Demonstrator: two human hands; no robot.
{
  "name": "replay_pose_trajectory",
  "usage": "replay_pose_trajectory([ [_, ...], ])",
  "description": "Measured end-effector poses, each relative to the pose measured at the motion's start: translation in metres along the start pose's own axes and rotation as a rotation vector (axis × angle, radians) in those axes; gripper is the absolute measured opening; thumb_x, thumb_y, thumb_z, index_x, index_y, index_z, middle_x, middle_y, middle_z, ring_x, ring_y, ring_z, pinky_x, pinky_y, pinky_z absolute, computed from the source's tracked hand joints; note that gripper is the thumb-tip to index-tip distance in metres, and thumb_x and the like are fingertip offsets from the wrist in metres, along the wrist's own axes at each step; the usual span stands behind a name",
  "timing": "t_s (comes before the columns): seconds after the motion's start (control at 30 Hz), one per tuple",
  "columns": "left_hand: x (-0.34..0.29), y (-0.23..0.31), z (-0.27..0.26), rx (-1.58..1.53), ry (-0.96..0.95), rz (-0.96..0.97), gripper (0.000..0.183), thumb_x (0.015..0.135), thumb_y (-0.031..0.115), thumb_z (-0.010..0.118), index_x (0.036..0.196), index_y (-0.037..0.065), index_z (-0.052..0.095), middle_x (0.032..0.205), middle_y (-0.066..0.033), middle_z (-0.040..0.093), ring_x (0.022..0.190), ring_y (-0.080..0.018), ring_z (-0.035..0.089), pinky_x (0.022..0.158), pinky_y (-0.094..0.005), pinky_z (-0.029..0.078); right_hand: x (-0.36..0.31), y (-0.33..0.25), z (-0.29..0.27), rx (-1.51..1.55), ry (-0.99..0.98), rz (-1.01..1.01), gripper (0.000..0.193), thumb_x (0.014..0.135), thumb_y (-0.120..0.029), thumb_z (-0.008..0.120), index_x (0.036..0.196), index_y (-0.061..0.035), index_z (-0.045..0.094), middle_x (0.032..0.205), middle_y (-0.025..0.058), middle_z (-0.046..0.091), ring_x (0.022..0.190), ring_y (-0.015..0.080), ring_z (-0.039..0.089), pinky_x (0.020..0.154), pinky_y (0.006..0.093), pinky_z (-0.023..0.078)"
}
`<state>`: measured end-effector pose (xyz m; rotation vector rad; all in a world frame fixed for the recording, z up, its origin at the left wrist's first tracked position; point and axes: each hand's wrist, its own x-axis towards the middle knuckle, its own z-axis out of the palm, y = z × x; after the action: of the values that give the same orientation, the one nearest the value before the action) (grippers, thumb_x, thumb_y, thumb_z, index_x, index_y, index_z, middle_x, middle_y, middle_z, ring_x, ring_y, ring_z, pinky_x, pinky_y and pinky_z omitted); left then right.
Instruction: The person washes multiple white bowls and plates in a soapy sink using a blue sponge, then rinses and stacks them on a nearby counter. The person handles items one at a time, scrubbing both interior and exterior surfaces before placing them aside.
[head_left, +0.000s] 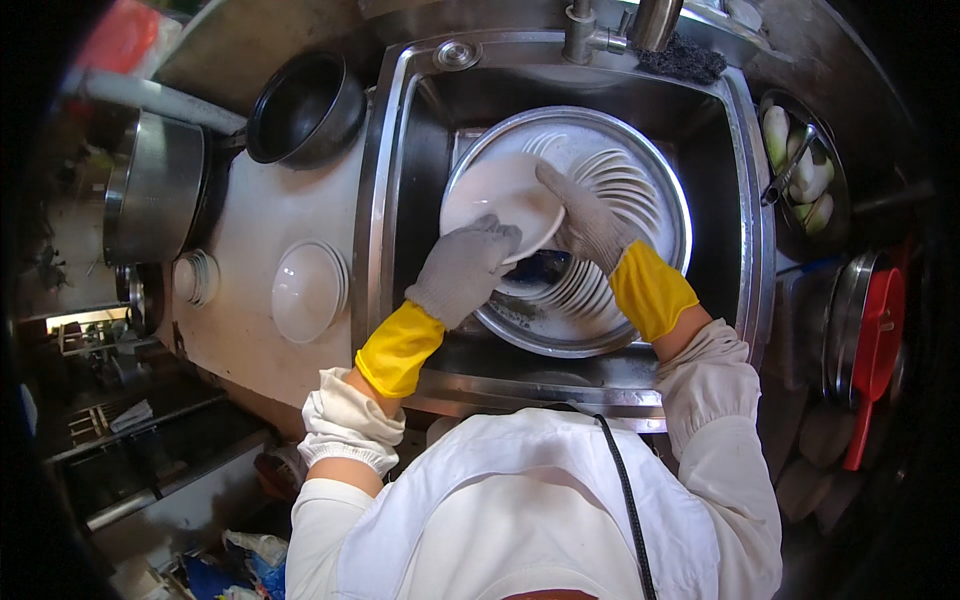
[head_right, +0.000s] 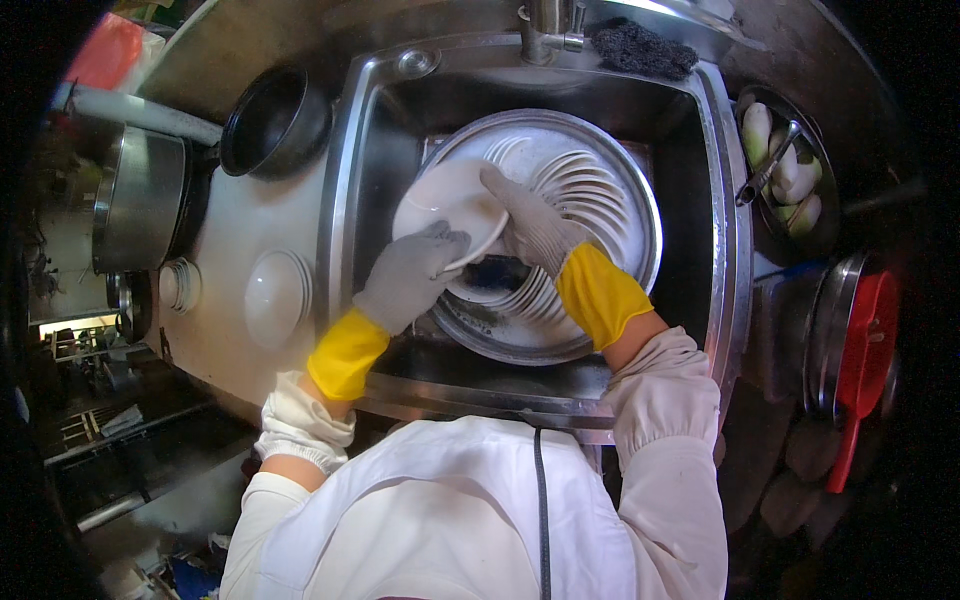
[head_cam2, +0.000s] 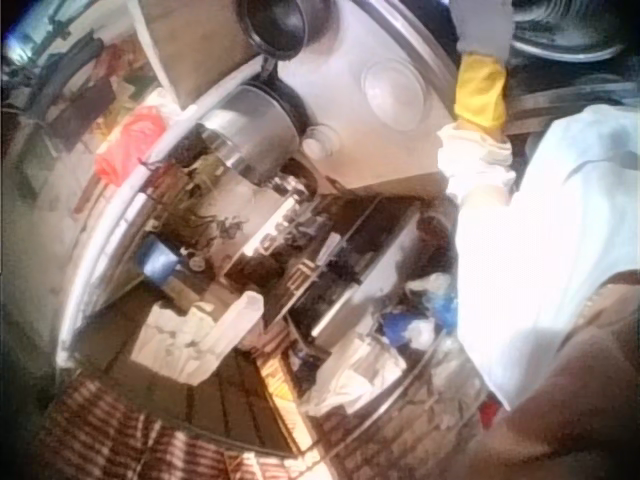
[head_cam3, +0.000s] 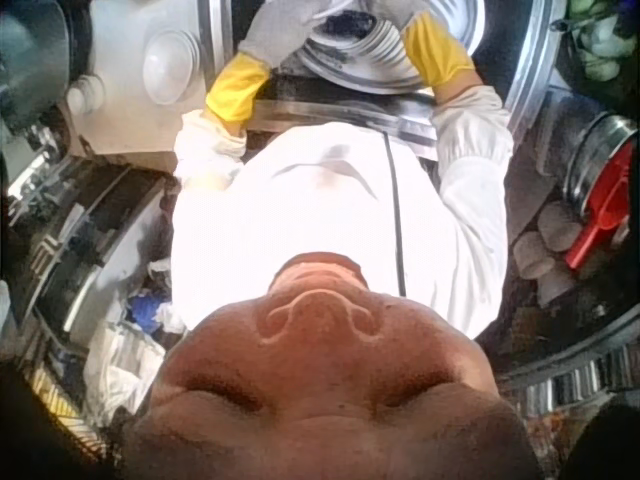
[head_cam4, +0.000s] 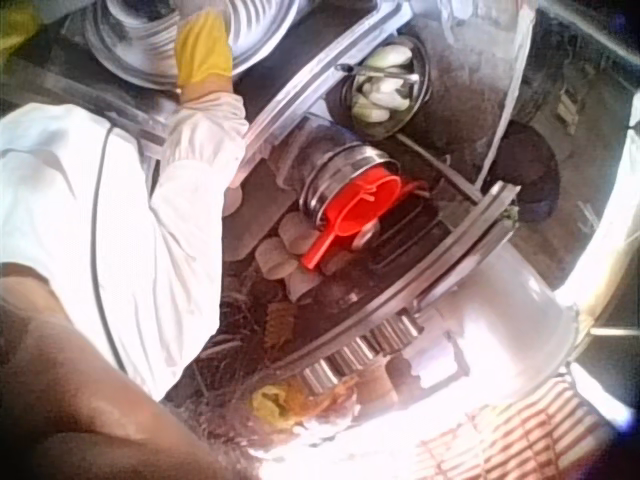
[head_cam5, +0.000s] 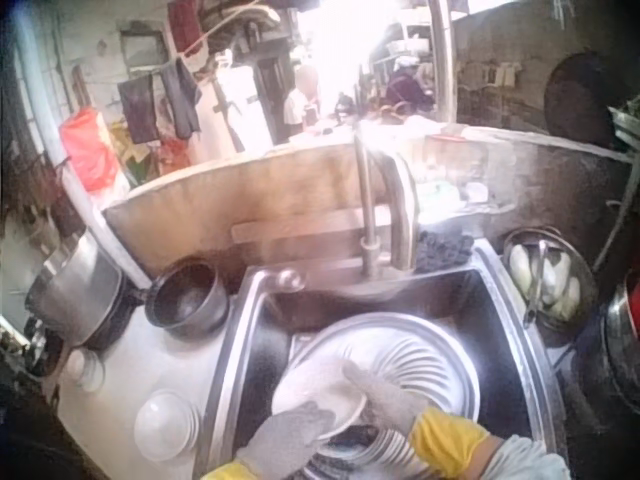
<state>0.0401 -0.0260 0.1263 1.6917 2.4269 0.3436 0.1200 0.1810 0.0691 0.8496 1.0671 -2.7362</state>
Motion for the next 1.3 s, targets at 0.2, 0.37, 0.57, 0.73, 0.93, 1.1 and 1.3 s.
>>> replay_pose_trajectory([
  [0.2,0.002,-0.024,0.002,-1.023,0.295,-0.660,0.045,0.101,0.037,0.066,0.129,0.002,0.067,0.112,-0.0152,0.074,0.097,-0.0270,0.072,0.088,-0.0329,0.056,0.027,0.037,-0.002,-1.082,0.180,-0.148,0.088,0.097,-0.061,0.059,0.156,0.0008,0.035,0.136,0.0317,0.059,0.123,0.0410,0.065,0.103,0.0571,0.053],
  [0.37,-0.011,-0.027,0.011,-1.467,0.379,-0.937,0.054,0.102,0.040,0.066,0.135,-0.003,0.062,0.120,-0.0148,0.071,0.106,-0.0227,0.070,0.092,-0.0319,0.054,0.052,0.144,-0.024,-1.830,0.421,-0.572,0.060,0.087,-0.029,0.075,0.141,-0.0057,0.061,0.114,0.0256,0.073,0.112,0.0402,0.069,0.105,0.0432,0.051],
  [0.57,-0.021,-0.019,0.021,-1.636,0.370,-0.894,0.046,0.097,0.024,0.069,0.135,-0.001,0.065,0.119,-0.0112,0.071,0.097,-0.0200,0.068,0.081,-0.0290,0.053,0.068,0.109,-0.033,-0.429,0.429,-0.152,0.044,0.085,0.001,0.070,0.129,0.0039,0.064,0.100,0.0116,0.075,0.087,0.0225,0.072,0.076,0.0314,0.059],
  [0.73,-0.012,-0.022,0.038,-1.341,0.153,-0.810,0.042,0.100,0.026,0.063,0.133,0.001,0.063,0.120,-0.0131,0.070,0.107,-0.0248,0.068,0.097,-0.0335,0.053,-0.012,0.071,0.031,-0.732,0.302,-0.758,0.048,0.085,-0.009,0.079,0.129,0.0052,0.064,0.111,0.0147,0.074,0.099,0.0265,0.072,0.087,0.0356,0.058],
  [0.93,-0.010,-0.003,0.037,-1.289,0.206,-0.725,0.037,0.102,0.029,0.065,0.125,0.001,0.069,0.109,-0.0117,0.073,0.101,-0.0204,0.070,0.094,-0.0301,0.054,-0.007,0.030,0.065,-1.175,0.260,-0.961,0.058,0.095,-0.035,0.067,0.139,0.0023,0.061,0.132,0.0262,0.067,0.121,0.0378,0.066,0.107,0.0392,0.049],
  [1.1,-0.018,-0.008,0.032,-1.538,0.191,-0.742,0.042,0.100,0.030,0.069,0.130,0.001,0.067,0.117,-0.0112,0.071,0.104,-0.0215,0.070,0.096,-0.0295,0.054,0.012,0.018,0.054,-0.683,0.373,-0.500,0.050,0.101,-0.033,0.059,0.142,-0.0038,0.063,0.133,0.0275,0.066,0.118,0.0336,0.068,0.100,0.0375,0.054],
  [1.3,-0.012,-0.024,0.045,-0.844,0.252,-0.475,0.036,0.105,0.024,0.062,0.134,0.004,0.062,0.127,-0.0117,0.069,0.116,-0.0246,0.067,0.099,-0.0343,0.055,-0.017,0.043,0.080,-1.462,0.223,-1.265,0.053,0.098,-0.036,0.065,0.139,-0.0022,0.063,0.138,0.0261,0.063,0.125,0.0325,0.064,0.104,0.0391,0.053],
])
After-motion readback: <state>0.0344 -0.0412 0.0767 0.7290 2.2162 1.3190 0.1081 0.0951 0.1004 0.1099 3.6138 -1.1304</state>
